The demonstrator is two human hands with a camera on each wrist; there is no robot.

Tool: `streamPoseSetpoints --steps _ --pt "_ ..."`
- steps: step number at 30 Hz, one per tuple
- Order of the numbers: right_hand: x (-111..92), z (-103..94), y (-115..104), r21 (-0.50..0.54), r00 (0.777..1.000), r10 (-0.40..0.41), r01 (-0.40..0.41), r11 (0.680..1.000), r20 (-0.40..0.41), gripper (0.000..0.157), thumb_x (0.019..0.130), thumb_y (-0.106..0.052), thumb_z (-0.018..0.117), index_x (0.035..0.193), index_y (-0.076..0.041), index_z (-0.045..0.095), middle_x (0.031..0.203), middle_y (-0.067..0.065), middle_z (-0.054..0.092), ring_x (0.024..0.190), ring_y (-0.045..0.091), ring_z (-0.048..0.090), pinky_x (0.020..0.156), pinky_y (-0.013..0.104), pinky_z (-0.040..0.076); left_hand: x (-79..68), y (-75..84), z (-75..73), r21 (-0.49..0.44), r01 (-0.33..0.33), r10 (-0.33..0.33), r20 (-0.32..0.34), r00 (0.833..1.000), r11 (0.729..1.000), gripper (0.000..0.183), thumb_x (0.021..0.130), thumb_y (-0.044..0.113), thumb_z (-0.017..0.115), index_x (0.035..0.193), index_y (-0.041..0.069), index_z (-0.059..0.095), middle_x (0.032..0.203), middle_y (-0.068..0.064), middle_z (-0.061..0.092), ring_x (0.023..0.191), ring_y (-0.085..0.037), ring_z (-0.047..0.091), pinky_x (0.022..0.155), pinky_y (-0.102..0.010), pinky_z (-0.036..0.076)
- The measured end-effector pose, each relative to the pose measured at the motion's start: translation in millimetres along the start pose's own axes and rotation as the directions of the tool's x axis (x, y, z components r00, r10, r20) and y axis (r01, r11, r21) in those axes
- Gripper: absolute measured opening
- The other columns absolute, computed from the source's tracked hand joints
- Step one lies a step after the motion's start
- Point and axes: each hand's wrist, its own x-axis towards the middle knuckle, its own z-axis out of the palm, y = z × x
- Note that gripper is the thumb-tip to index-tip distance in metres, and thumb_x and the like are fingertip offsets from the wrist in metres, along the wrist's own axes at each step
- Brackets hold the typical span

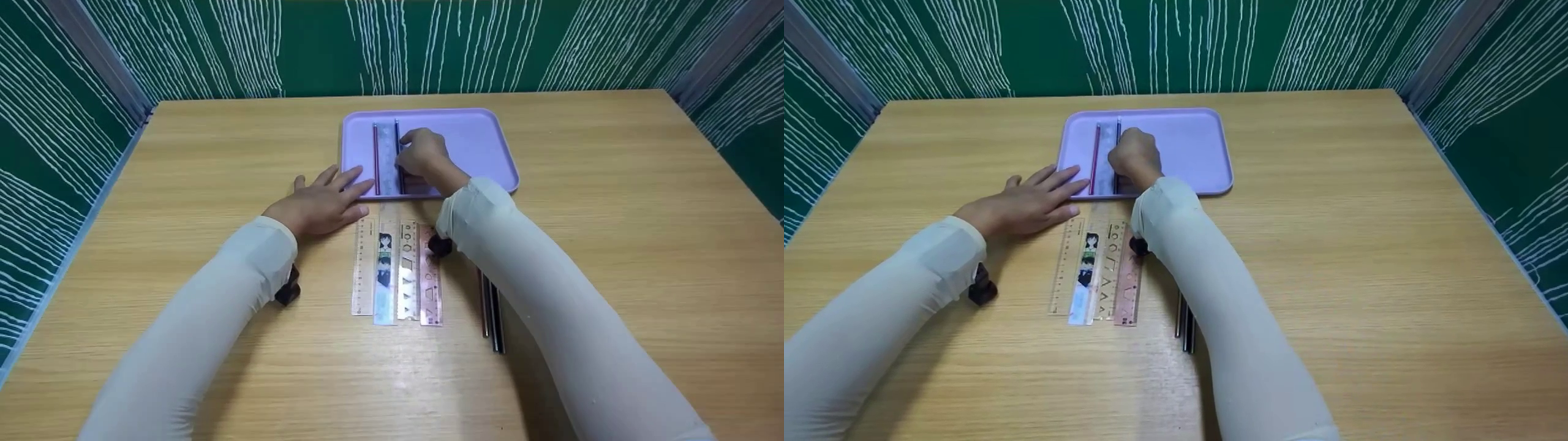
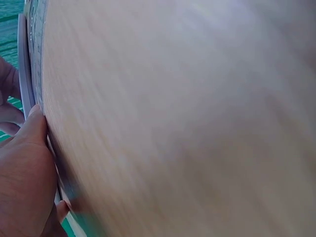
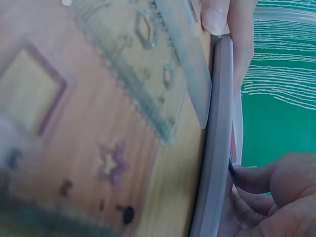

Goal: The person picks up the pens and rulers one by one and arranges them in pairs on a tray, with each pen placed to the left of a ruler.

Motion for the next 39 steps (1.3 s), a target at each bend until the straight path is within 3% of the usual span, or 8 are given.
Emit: streamPoseSetpoints --steps 15,22,25,32,39 --pt "-2.9 -0.2 3.7 -0.011 1.0 0.024 -0.024 1.0 0.009 0.044 0.103 -0.017 0.06 0.147 -0.017 0.055 0.136 0.006 0.062 0.108 0.017 0.062 0.085 0.027 0.054 1.0 2.6 -1.3 -0.006 -0.006 0.006 0.005 1.0 1.0 0.062 0.105 0.065 0.024 0.162 0.048 0.005 0.173 0.012 -0.009 0.16 -0.031 -0.01 0.12 -0.075 -0.002" --pt "-5.1 -4.0 7.7 -0.01 0.999 -0.001 0.002 1.0 0.036 0.043 0.104 -0.023 0.058 0.146 -0.013 0.055 0.136 0.007 0.062 0.112 0.018 0.061 0.096 0.031 0.053 2.8 3.5 -1.1 -0.002 0.002 -0.002 0.013 1.0 1.0 0.062 0.105 0.065 0.024 0.161 0.05 0.004 0.172 0.013 -0.01 0.16 -0.031 -0.01 0.12 -0.075 -0.002" --pt "-8.1 -8.2 10.2 -0.002 0.999 -0.022 0.022 1.0 0.048 0.044 0.105 -0.025 0.056 0.147 -0.012 0.053 0.133 0.008 0.063 0.111 0.017 0.061 0.097 0.032 0.053 2.3 4.0 -1.2 -0.003 0.001 -0.001 0.009 1.0 1.0 0.062 0.105 0.066 0.025 0.161 0.05 0.004 0.173 0.013 -0.01 0.16 -0.031 -0.01 0.12 -0.075 -0.002" --pt "-25.3 -19.2 19.3 0.076 0.984 -0.176 0.173 0.982 0.035 0.046 0.103 -0.021 0.059 0.145 -0.002 0.051 0.121 0.014 0.07 0.094 0.023 0.072 0.079 0.03 0.061 -1.8 2.7 -0.3 0.009 0.007 -0.007 -0.013 1.0 1.0 0.062 0.104 0.066 0.024 0.161 0.05 0.005 0.173 0.013 -0.007 0.161 -0.029 -0.01 0.122 -0.072 -0.002" --pt "-51.5 -35.8 30.6 0.189 0.972 -0.2 0.175 0.966 0.123 0.051 0.103 -0.021 0.061 0.149 -0.004 0.046 0.132 0.016 0.058 0.106 0.029 0.066 0.079 0.031 0.063 -1.5 -0.1 1.3 -0.007 0.012 -0.012 -0.003 1.0 1.0 0.062 0.104 0.067 0.023 0.16 0.051 0.003 0.172 0.014 -0.01 0.16 -0.029 -0.012 0.122 -0.072 -0.004"
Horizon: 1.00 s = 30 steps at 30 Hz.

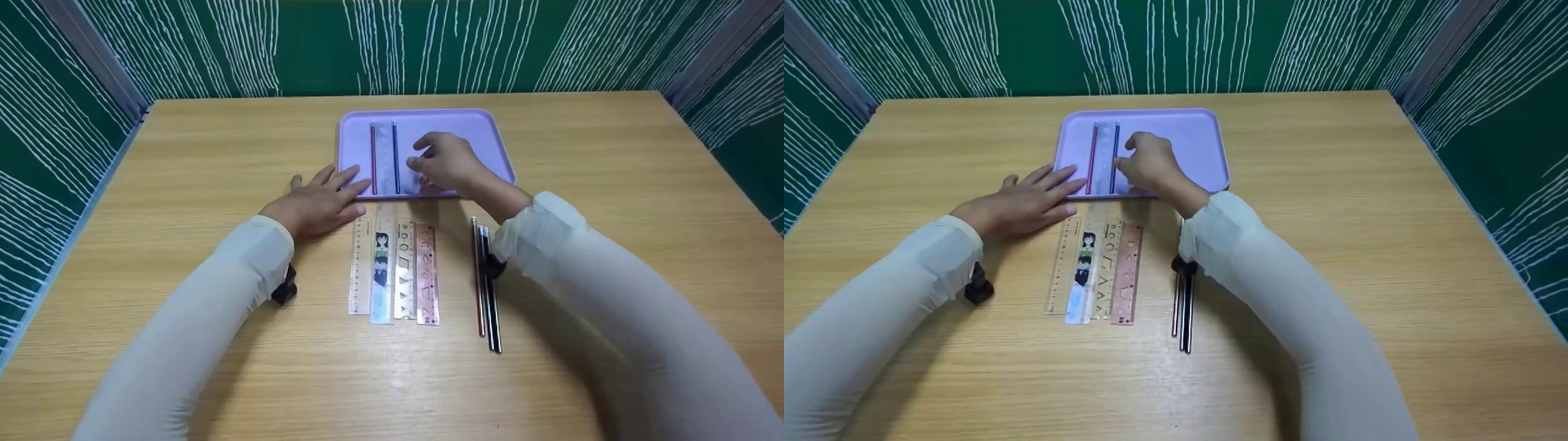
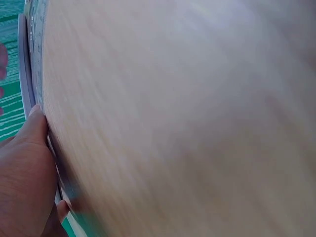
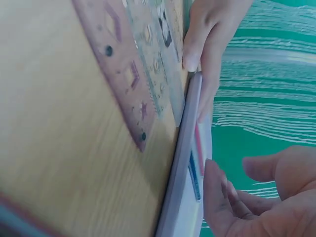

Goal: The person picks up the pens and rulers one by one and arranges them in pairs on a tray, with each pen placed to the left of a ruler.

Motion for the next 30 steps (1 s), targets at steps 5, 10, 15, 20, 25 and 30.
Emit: streamPoseSetpoints --steps 5,10,15,20,25,30 --pt "-18.8 -5.5 9.0 0.03 0.997 0.016 -0.018 0.999 0.071 0.054 0.102 -0.022 0.063 0.149 -0.003 0.045 0.128 0.016 0.057 0.097 0.026 0.067 0.086 0.039 0.062 0.8 -1.2 -0.1 -0.005 -0.001 0.001 0.001 1.0 1.0 0.062 0.104 0.067 0.024 0.161 0.051 0.004 0.172 0.014 -0.01 0.16 -0.029 -0.012 0.121 -0.073 -0.004" --pt "-35.7 -6.3 23.0 0.094 0.988 0.014 -0.029 0.995 0.156 0.055 0.101 -0.018 0.065 0.148 0.0 0.044 0.119 0.022 0.059 0.086 0.03 0.072 0.086 0.044 0.063 0.7 -1.2 0.5 -0.005 0.001 -0.001 0.004 1.0 1.0 0.063 0.104 0.067 0.025 0.16 0.051 0.003 0.172 0.014 -0.01 0.16 -0.029 -0.012 0.121 -0.073 -0.004" --pt "-48.2 -6.4 33.6 0.085 0.982 0.026 -0.042 0.995 0.185 0.056 0.098 -0.017 0.069 0.146 0.0 0.046 0.116 0.017 0.056 0.089 0.029 0.069 0.084 0.038 0.063 1.1 0.2 -0.3 0.0 -0.001 0.001 -0.001 1.0 1.0 0.062 0.104 0.066 0.025 0.161 0.051 0.004 0.172 0.014 -0.01 0.16 -0.029 -0.012 0.121 -0.073 -0.003" --pt "-57.6 -2.8 40.1 0.088 0.978 0.025 -0.044 0.995 0.207 0.056 0.096 -0.015 0.072 0.144 0.003 0.048 0.115 0.017 0.054 0.09 0.026 0.067 0.08 0.035 0.064 0.8 1.5 -0.7 0.009 0.003 -0.003 0.0 1.0 1.0 0.062 0.105 0.065 0.025 0.161 0.05 0.004 0.173 0.013 -0.009 0.16 -0.029 -0.011 0.121 -0.073 -0.002" --pt "-66.1 2.9 44.7 0.065 0.972 0.028 -0.044 0.997 0.233 0.06 0.093 -0.013 0.076 0.143 0.003 0.048 0.119 0.019 0.054 0.089 0.027 0.069 0.079 0.035 0.064 0.6 1.0 0.2 0.016 0.0 0.0 -0.001 1.0 1.0 0.062 0.105 0.065 0.024 0.161 0.049 0.004 0.173 0.012 -0.009 0.16 -0.03 -0.011 0.121 -0.074 -0.001" --pt "-73.2 7.0 47.1 0.083 0.966 0.044 -0.067 0.994 0.256 0.062 0.089 -0.01 0.078 0.142 0.003 0.049 0.116 0.018 0.056 0.087 0.026 0.07 0.078 0.036 0.064 1.2 0.7 0.6 0.008 0.004 -0.004 0.002 1.0 1.0 0.062 0.104 0.067 0.024 0.161 0.051 0.004 0.172 0.014 -0.01 0.16 -0.029 -0.011 0.121 -0.074 -0.002"
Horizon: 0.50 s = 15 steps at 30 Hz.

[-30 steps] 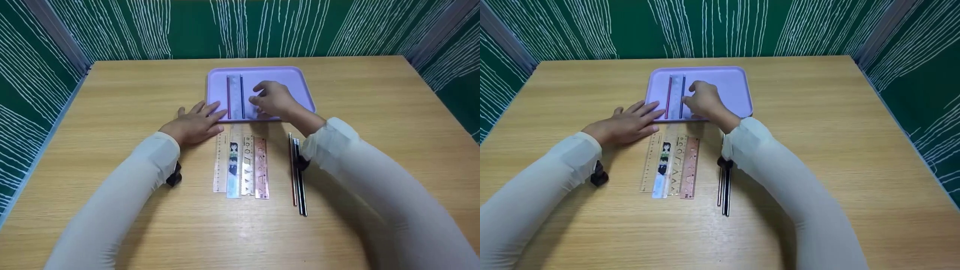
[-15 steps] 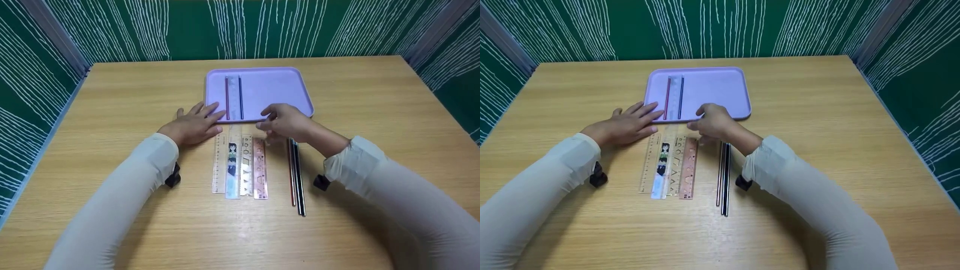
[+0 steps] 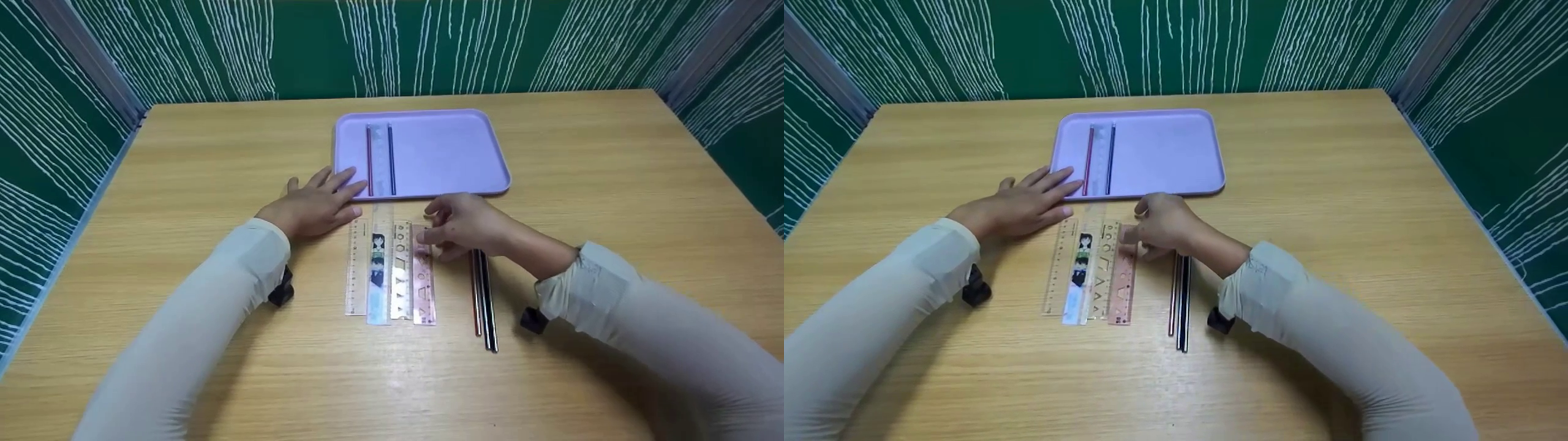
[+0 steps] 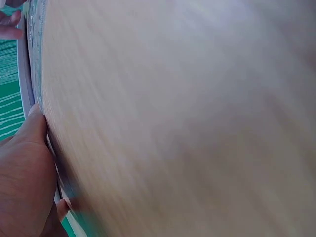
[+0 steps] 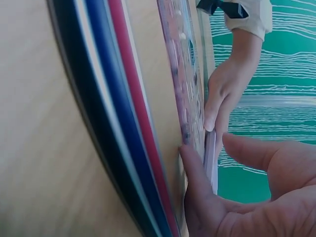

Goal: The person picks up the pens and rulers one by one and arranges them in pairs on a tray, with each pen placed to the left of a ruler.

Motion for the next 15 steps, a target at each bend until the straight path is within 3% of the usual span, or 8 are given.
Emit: streamPoseSetpoints --steps 7,15 --pt "-7.8 5.5 3.9 0.06 0.999 0.024 -0.025 0.998 0.028 0.066 0.084 -0.003 0.082 0.14 0.006 0.049 0.112 0.015 0.052 0.083 0.023 0.069 0.078 0.037 0.064 -1.1 1.0 -0.1 -0.015 0.001 -0.001 0.003 1.0 1.0 0.062 0.104 0.066 0.025 0.161 0.051 0.005 0.172 0.014 -0.009 0.16 -0.029 -0.012 0.121 -0.074 -0.003" --pt "-10.9 10.4 9.1 0.067 1.0 0.017 -0.017 0.998 0.001 0.071 0.074 0.005 0.086 0.135 0.003 0.051 0.116 0.017 0.05 0.081 0.026 0.072 0.076 0.038 0.064 -1.1 2.0 -1.0 -0.015 0.004 -0.004 0.003 1.0 1.0 0.062 0.104 0.067 0.025 0.16 0.052 0.004 0.172 0.014 -0.01 0.16 -0.029 -0.012 0.121 -0.073 -0.003"
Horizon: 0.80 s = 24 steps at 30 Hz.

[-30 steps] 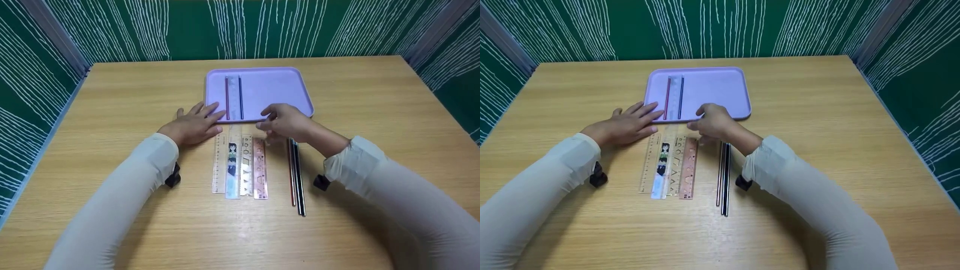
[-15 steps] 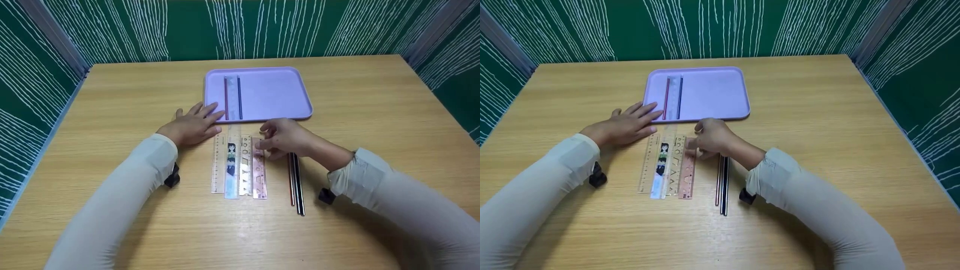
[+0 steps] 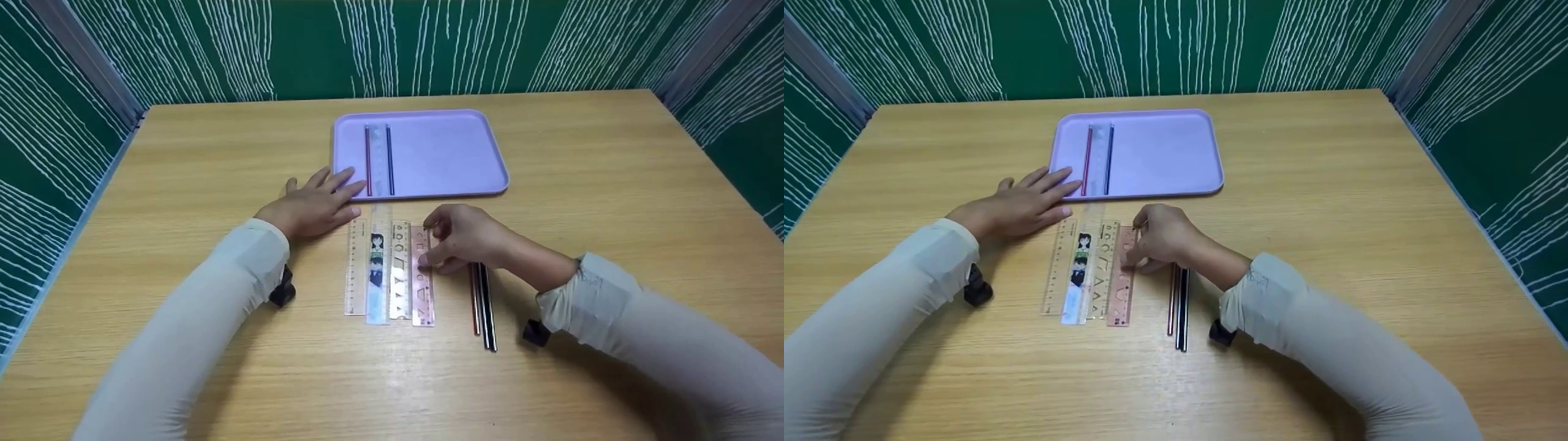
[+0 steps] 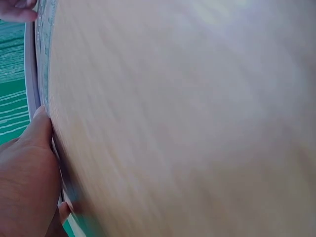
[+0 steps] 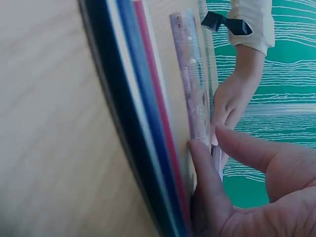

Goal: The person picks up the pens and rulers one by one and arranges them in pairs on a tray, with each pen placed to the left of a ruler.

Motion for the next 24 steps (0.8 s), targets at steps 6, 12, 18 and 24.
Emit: streamPoseSetpoints --steps 6,12,18,24 --pt "1.0 5.2 2.9 -0.051 0.999 -0.011 0.009 0.999 -0.034 0.067 0.071 0.009 0.087 0.127 0.003 0.051 0.112 0.016 0.05 0.082 0.025 0.07 0.074 0.036 0.064 0.8 -0.5 0.2 0.008 0.005 -0.005 0.003 1.0 1.0 0.062 0.104 0.067 0.025 0.16 0.052 0.003 0.172 0.014 -0.01 0.16 -0.029 -0.012 0.121 -0.073 -0.002" --pt "1.4 7.1 2.7 -0.113 0.997 -0.056 0.049 0.992 -0.053 0.066 0.071 0.008 0.088 0.121 0.002 0.047 0.105 0.016 0.053 0.077 0.024 0.07 0.071 0.036 0.065 0.8 -1.1 0.3 0.01 -0.002 0.002 -0.001 1.0 1.0 0.062 0.104 0.066 0.025 0.16 0.051 0.003 0.172 0.013 -0.01 0.16 -0.029 -0.012 0.121 -0.074 -0.001" --pt "-1.0 8.1 1.9 -0.085 0.995 -0.091 0.088 0.993 -0.041 0.069 0.072 0.011 0.086 0.123 0.0 0.04 0.112 0.021 0.058 0.077 0.026 0.075 0.07 0.038 0.065 1.5 -1.6 0.3 0.009 -0.006 0.006 0.001 1.0 1.0 0.063 0.104 0.067 0.025 0.16 0.051 0.003 0.172 0.014 -0.011 0.16 -0.03 -0.012 0.12 -0.075 -0.002" --pt "-3.7 7.3 1.4 -0.095 0.985 -0.156 0.149 0.984 -0.074 0.071 0.074 0.011 0.084 0.128 -0.001 0.04 0.107 0.019 0.06 0.083 0.027 0.071 0.07 0.038 0.065 0.6 -1.4 0.1 0.004 -0.006 0.006 0.0 1.0 1.0 0.062 0.104 0.066 0.025 0.161 0.051 0.004 0.172 0.013 -0.01 0.16 -0.03 -0.012 0.12 -0.074 -0.003"
